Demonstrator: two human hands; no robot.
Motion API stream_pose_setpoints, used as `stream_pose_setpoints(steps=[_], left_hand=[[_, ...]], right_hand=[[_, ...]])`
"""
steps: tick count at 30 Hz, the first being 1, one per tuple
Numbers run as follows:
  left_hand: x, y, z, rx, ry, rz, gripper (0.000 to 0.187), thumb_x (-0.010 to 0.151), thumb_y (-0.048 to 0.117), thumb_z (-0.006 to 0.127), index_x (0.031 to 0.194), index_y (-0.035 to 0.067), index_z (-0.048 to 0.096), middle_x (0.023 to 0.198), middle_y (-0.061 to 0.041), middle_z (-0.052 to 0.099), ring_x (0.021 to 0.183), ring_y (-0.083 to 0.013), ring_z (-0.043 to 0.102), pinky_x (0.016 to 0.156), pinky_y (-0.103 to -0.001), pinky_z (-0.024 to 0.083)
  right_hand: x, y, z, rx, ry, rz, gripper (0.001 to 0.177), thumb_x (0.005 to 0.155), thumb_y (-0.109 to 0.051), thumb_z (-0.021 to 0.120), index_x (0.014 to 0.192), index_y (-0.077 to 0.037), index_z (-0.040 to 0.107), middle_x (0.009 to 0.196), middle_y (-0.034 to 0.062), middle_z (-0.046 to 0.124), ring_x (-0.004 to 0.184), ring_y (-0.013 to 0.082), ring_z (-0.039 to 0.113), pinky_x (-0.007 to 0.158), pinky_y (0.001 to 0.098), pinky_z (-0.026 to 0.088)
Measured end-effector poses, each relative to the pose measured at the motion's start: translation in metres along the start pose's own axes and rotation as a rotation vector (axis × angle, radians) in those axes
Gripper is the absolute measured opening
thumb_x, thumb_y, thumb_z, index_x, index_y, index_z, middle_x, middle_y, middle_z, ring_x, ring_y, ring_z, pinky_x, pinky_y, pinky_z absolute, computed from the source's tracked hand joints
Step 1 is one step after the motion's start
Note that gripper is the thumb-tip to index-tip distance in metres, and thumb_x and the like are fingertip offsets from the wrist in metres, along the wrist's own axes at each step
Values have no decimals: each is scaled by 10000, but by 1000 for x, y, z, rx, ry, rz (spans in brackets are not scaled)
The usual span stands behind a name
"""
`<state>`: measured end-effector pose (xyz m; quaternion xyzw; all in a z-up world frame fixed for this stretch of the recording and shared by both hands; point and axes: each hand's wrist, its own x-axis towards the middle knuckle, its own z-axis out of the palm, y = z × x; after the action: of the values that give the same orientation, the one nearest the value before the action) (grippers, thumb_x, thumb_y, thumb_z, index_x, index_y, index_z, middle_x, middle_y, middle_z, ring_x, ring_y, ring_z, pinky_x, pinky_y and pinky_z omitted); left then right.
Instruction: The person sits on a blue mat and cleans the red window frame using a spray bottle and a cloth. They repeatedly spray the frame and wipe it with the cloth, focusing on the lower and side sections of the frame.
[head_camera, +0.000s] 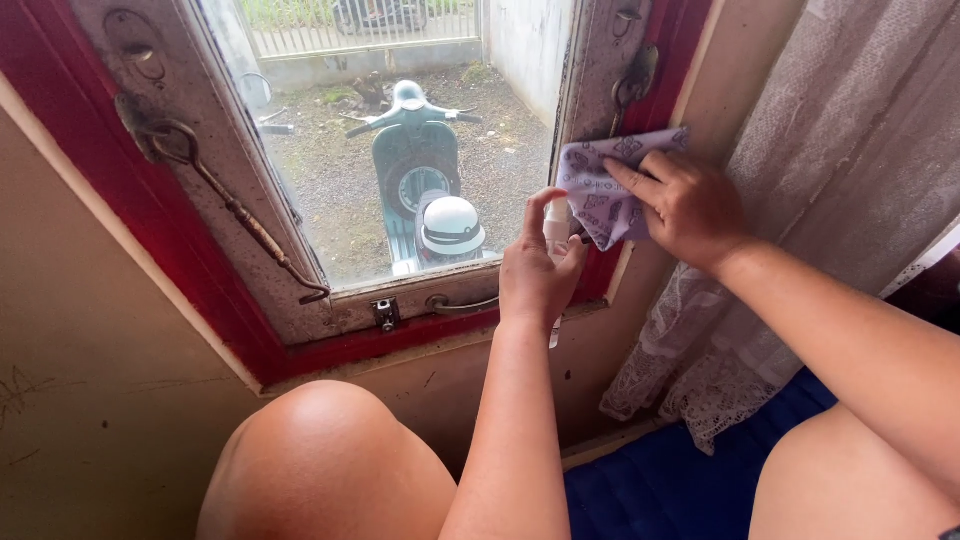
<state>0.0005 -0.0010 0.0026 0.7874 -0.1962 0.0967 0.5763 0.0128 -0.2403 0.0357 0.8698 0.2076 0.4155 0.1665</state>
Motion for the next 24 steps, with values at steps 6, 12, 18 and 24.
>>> stream_pose_setpoints(steps=[6, 12, 18, 24], left_hand=[[1, 3, 1, 0, 10, -8, 515, 850, 282, 605, 1309, 444, 435, 806, -134, 740, 917, -429, 721, 837, -531, 550], [-1, 8, 0, -16, 2, -13, 528, 867, 259, 601, 1331, 442, 427, 848, -156, 747, 923, -445, 723, 836, -532, 548], [2, 8, 0, -95, 38, -8, 527, 886, 198, 599, 1339, 430, 460, 860, -154, 754, 887, -398, 743, 809, -484, 562], [-1, 5, 3, -37, 6, -21, 525, 875, 256, 601, 1334, 440, 424, 816, -145, 745, 890, -427, 729, 819, -521, 549]], right_hand=[[-3, -6, 9, 55, -30, -7, 562, 888, -99, 586, 1427, -253, 631, 906, 22, 577, 852, 210, 643, 825, 357, 558], [-4, -10, 7, 57, -37, -11, 582, 874, -92, 584, 1434, -245, 621, 897, 42, 568, 819, 231, 637, 810, 374, 553], [-8, -5, 11, 90, -56, -13, 564, 892, -89, 585, 1436, -231, 618, 905, 46, 570, 837, 240, 643, 818, 380, 556], [-10, -5, 14, 90, -76, 6, 566, 913, -89, 561, 1455, -247, 604, 910, 41, 561, 838, 232, 637, 815, 377, 557]])
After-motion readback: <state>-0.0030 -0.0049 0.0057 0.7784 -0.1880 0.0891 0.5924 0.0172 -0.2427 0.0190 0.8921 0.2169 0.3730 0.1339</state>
